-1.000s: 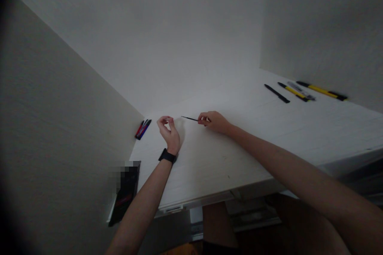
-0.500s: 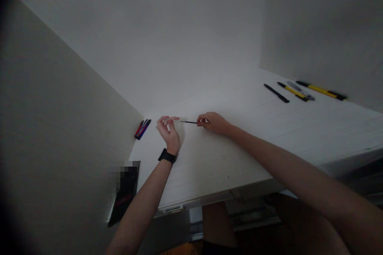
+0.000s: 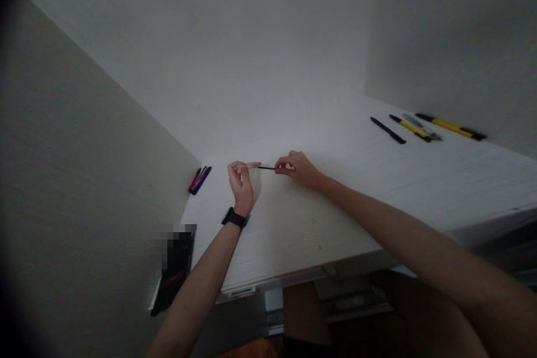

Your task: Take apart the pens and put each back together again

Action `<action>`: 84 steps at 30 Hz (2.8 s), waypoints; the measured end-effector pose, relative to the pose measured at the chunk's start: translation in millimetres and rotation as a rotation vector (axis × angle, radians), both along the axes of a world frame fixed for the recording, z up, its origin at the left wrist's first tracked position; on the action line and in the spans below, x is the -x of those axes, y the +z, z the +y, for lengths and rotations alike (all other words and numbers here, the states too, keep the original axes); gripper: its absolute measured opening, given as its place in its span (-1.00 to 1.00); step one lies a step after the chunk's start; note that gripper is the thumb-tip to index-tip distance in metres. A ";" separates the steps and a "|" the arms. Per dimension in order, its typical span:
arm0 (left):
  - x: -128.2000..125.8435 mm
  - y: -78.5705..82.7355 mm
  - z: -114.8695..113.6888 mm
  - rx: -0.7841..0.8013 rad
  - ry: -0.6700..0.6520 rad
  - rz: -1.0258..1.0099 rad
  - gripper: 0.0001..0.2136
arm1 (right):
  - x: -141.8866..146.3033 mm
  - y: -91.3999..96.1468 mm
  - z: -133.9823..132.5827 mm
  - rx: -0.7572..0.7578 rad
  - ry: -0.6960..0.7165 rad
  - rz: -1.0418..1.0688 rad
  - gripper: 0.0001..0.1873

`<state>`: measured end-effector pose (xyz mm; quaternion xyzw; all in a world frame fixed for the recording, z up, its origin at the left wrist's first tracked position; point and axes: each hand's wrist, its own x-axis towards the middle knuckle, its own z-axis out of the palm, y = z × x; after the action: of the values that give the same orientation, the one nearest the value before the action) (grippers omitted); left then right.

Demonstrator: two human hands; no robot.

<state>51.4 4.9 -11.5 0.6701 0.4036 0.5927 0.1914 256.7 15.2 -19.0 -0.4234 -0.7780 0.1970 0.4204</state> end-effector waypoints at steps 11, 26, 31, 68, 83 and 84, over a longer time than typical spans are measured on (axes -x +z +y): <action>-1.7 -1.2 5.8 0.105 -0.100 0.086 -0.83 | 6.2 -8.2 -1.4 0.144 0.081 0.234 -0.71; -3.1 -5.2 11.2 0.157 -0.054 0.140 -0.93 | 0.1 -14.3 6.5 0.182 0.018 0.270 -0.72; -3.8 -3.2 10.2 0.161 -0.056 0.179 -0.95 | -0.5 -13.1 7.0 0.200 0.004 0.214 -0.71; -2.3 -4.7 10.9 0.119 -0.093 0.173 -0.93 | 1.4 -9.8 2.2 0.129 -0.028 0.218 -0.72; -2.3 -3.7 10.7 0.133 -0.063 0.201 -0.94 | 1.6 -8.6 0.7 0.178 0.001 0.175 -0.60; -2.2 -3.6 10.7 0.131 -0.063 0.197 -0.94 | 1.6 -8.6 0.7 0.173 0.003 0.186 -0.60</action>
<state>53.6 15.6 -15.1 0.7234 0.4373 0.4901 0.2129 255.1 15.9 -27.6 -0.4370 -0.7163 0.3025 0.4522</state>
